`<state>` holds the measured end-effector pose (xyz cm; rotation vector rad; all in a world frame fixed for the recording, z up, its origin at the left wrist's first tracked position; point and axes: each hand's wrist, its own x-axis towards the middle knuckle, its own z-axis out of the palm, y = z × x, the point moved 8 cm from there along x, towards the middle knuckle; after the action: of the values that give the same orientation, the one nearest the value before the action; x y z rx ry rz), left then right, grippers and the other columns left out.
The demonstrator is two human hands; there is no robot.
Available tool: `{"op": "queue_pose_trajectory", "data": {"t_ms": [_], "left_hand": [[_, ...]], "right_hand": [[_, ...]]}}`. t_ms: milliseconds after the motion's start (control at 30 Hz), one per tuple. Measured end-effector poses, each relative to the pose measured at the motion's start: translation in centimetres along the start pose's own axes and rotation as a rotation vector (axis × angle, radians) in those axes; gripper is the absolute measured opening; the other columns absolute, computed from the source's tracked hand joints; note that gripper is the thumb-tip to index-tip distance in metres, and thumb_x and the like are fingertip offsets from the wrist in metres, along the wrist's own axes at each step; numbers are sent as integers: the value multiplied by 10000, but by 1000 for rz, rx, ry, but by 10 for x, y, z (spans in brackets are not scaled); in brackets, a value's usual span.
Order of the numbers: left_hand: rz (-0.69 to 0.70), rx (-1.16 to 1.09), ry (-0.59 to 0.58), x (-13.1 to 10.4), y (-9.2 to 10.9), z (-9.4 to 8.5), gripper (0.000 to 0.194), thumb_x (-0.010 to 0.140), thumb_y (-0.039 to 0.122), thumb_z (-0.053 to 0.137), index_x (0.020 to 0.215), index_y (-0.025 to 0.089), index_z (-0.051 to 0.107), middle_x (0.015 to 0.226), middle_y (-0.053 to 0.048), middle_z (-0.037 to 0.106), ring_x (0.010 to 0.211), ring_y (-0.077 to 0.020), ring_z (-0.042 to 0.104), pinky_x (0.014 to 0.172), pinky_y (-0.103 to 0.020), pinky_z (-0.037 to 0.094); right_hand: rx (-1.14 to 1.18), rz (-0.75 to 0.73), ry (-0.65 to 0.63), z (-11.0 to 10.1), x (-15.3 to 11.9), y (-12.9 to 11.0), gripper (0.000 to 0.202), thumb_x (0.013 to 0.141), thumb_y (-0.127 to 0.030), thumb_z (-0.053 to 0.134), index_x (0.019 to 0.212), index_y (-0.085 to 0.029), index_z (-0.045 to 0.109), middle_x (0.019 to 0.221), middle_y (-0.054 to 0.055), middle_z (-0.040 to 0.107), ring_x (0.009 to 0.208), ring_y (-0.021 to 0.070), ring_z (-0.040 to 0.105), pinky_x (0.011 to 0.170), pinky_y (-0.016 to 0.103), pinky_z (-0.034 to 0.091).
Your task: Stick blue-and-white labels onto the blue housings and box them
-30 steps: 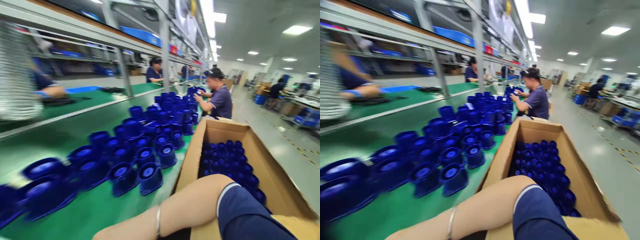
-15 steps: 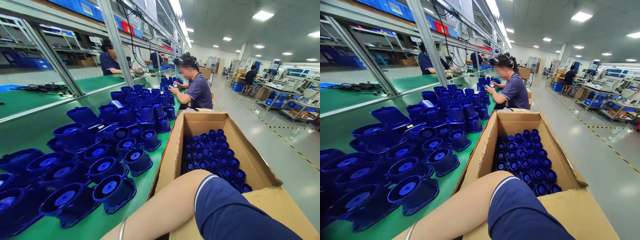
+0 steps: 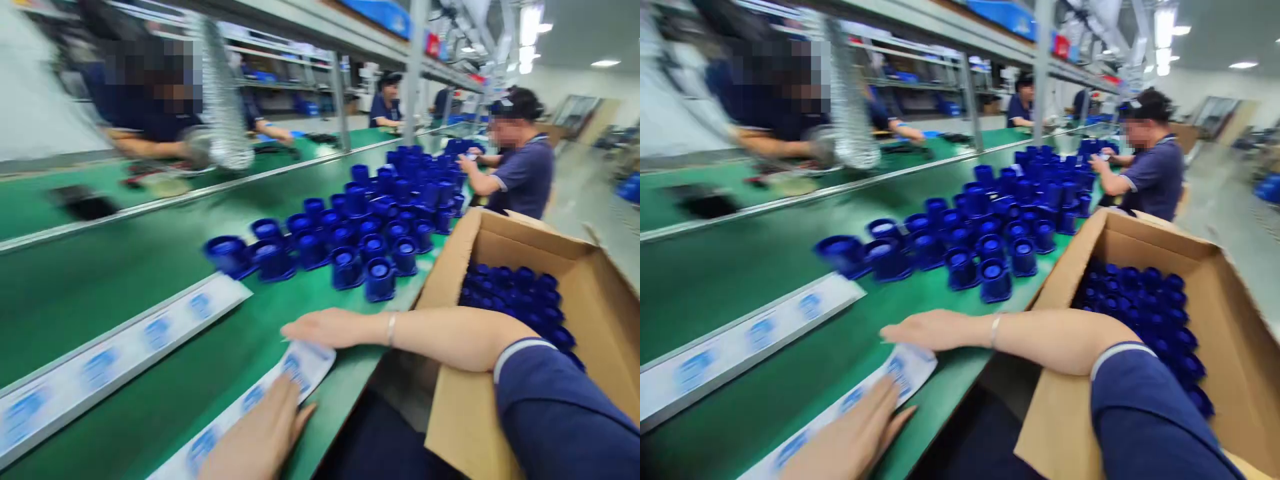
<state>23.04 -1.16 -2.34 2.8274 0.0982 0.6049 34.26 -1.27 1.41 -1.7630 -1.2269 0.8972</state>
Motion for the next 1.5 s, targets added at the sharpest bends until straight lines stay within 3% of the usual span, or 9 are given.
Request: {"op": "queue_pose_trajectory", "data": {"t_ms": [100,233,367,600,767,867,1000,1233,1500], "left_hand": [[-60,152,-14,-50,-9,-33,412,977,474,532,1242,180,646,1315,-147,652,1152,-300,653,965,-445,560],[-203,296,-40,-79,-39,-62,697,919,601,556,1413,113,496,1486,-219,497,1356,-387,490,1051,-541,492],[-348,267,-86,-105,-66,-66,832,828,653,650,1444,131,450,1449,-217,513,1348,-399,474,1085,-593,432],[-497,361,-28,-95,-66,-67,893,657,687,787,1254,46,610,1097,-208,604,1130,-404,583,1095,-689,357],[-201,404,164,-91,-49,-106,146,930,277,648,989,146,670,947,-91,689,953,-242,681,1049,-546,484],[78,473,358,-110,-22,-130,215,950,45,496,1063,126,659,1056,-102,739,1093,-234,677,1044,-461,509],[207,514,313,-127,2,-116,264,951,34,455,1128,41,651,1114,-155,749,1087,-246,697,997,-411,560],[31,374,226,-130,5,-88,241,989,99,454,1047,103,688,1115,-118,759,1029,-236,729,874,-369,627],[-143,282,199,-131,1,-79,190,981,97,469,983,117,659,1081,-111,759,1019,-216,728,872,-333,616]], "right_hand": [[49,-68,-141,18,2,18,355,1001,-505,544,937,-182,675,939,36,712,922,198,658,795,269,503],[92,-57,-305,28,0,36,727,1009,-696,186,1218,-117,574,1008,147,711,827,204,706,668,302,568],[-24,-71,-407,31,-13,31,671,916,-705,516,1202,-104,604,980,141,727,852,228,709,736,330,577],[-648,-340,-310,52,-17,-8,197,840,-282,778,969,-176,674,907,68,700,809,229,654,697,312,497],[-783,-548,-111,38,-15,-27,198,1018,-183,493,873,-159,625,910,115,648,866,252,603,774,376,488],[-871,-892,4,37,-39,-35,222,1033,-121,406,988,-130,623,1001,148,655,911,249,597,815,384,510],[-1014,-1075,-78,61,-62,-27,225,997,-49,409,1090,-78,612,1064,177,653,993,279,598,886,436,514],[-1043,-1104,-272,105,-72,-25,230,1013,-111,413,1123,-95,614,1123,172,638,1080,304,575,923,468,511],[-1039,-1060,-288,107,-77,-22,209,977,-63,433,1069,-120,612,1121,185,615,1129,318,543,1010,530,444]]}}
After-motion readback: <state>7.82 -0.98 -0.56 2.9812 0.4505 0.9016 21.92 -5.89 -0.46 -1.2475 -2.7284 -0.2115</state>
